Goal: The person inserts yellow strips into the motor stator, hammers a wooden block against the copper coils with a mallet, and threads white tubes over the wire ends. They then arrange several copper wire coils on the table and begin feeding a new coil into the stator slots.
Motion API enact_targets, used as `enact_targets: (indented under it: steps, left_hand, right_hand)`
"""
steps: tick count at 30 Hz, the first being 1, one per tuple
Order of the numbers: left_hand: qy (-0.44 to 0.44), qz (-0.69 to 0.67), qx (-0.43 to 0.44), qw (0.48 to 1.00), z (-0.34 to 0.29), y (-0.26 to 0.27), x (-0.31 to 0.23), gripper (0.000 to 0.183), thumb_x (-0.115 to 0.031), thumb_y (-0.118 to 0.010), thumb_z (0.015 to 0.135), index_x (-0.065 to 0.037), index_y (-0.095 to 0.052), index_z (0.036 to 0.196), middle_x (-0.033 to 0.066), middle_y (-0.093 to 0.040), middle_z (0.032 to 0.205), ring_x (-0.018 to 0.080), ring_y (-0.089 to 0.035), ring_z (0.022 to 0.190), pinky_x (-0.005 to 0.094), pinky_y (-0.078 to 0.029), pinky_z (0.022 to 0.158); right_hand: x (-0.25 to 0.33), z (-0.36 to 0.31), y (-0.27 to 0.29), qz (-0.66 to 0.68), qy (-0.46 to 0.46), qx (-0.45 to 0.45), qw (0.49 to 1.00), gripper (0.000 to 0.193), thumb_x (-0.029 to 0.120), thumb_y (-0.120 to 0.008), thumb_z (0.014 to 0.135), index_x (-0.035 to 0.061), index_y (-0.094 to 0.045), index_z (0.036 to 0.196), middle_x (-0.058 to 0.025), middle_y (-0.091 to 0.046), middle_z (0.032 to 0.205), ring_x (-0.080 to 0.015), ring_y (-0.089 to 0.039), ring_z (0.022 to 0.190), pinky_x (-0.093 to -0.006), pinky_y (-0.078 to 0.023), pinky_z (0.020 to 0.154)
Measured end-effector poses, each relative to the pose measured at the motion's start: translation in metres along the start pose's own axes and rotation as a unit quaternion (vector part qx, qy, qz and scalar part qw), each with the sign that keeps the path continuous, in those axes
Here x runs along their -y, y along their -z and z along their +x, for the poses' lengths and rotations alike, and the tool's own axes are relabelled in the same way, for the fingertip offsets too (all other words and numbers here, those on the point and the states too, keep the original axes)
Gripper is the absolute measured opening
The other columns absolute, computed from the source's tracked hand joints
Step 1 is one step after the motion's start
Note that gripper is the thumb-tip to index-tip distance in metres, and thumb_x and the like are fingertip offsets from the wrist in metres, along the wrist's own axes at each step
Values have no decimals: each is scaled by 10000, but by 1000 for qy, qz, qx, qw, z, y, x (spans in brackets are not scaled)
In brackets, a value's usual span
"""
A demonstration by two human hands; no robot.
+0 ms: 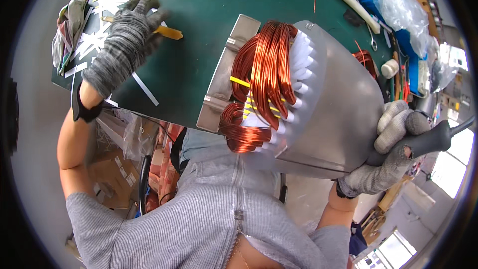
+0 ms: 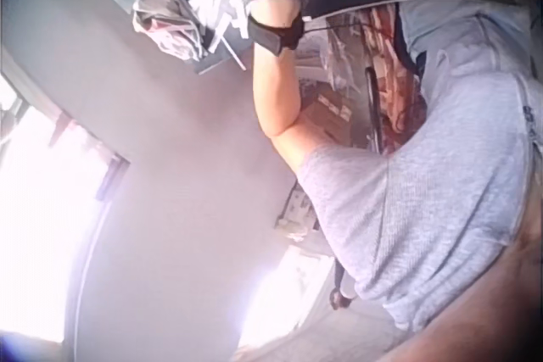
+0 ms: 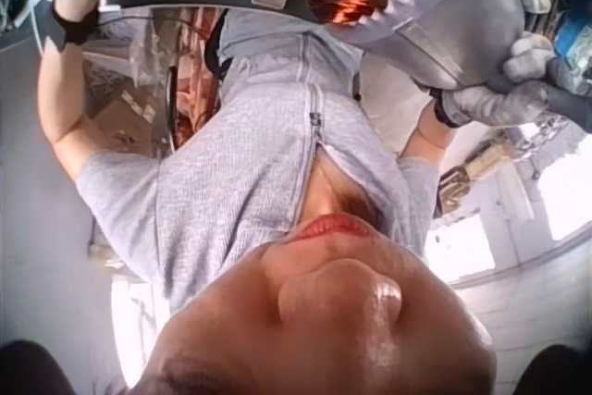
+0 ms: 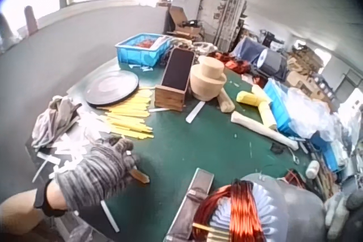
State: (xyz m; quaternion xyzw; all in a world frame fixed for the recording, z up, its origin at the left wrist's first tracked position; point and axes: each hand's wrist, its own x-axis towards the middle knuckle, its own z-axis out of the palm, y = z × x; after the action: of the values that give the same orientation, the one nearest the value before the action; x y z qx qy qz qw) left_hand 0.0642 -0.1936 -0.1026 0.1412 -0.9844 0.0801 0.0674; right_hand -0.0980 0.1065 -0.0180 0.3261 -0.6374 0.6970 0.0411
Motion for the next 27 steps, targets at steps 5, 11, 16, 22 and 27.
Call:
enact_targets:
  steps: [5,11,16,22,27]
  left_hand:
    - [15,-180,98,979,24,-8,2,186,-31,-601,757,-28,-564,940,132,-561,864,296,-560,766,353,-476,665]
    - [-53,-419,120,898,-1,40,-36,232,-130,-596,831,-67,-586,1054,98,-644,763,240,-633,646,303,-507,589]
    - [-135,-365,71,918,4,34,-48,280,-304,-527,867,-110,-615,1049,108,-568,591,245,-581,522,339,-466,502]
    - [-137,-358,123,915,11,36,-51,270,-271,-512,875,-129,-609,1083,111,-558,586,246,-557,509,352,-462,515]
    - [-162,-354,128,912,21,41,-58,233,-265,-516,867,-113,-623,1008,115,-575,617,252,-584,552,366,-471,529]
  right_hand:
    - [-6,-1,11,-35,32,7,999,506,352,-613,795,44,-501,1180,53,-366,593,-127,-347,684,-282,-318,690]
    - [-2,1,11,-1,17,19,1000,520,348,-620,785,82,-492,1214,71,-351,585,-111,-327,667,-254,-307,685]
    - [1,-2,12,7,-18,-11,1000,454,322,-616,780,85,-512,1153,56,-344,609,-129,-351,710,-282,-350,741]
    - [-3,2,32,34,-19,72,997,364,270,-497,819,78,-461,1126,14,-377,705,-167,-420,787,-384,-366,887]
    - [7,0,19,32,-43,11,999,413,279,-551,794,67,-446,1132,20,-370,673,-164,-405,777,-373,-364,864]
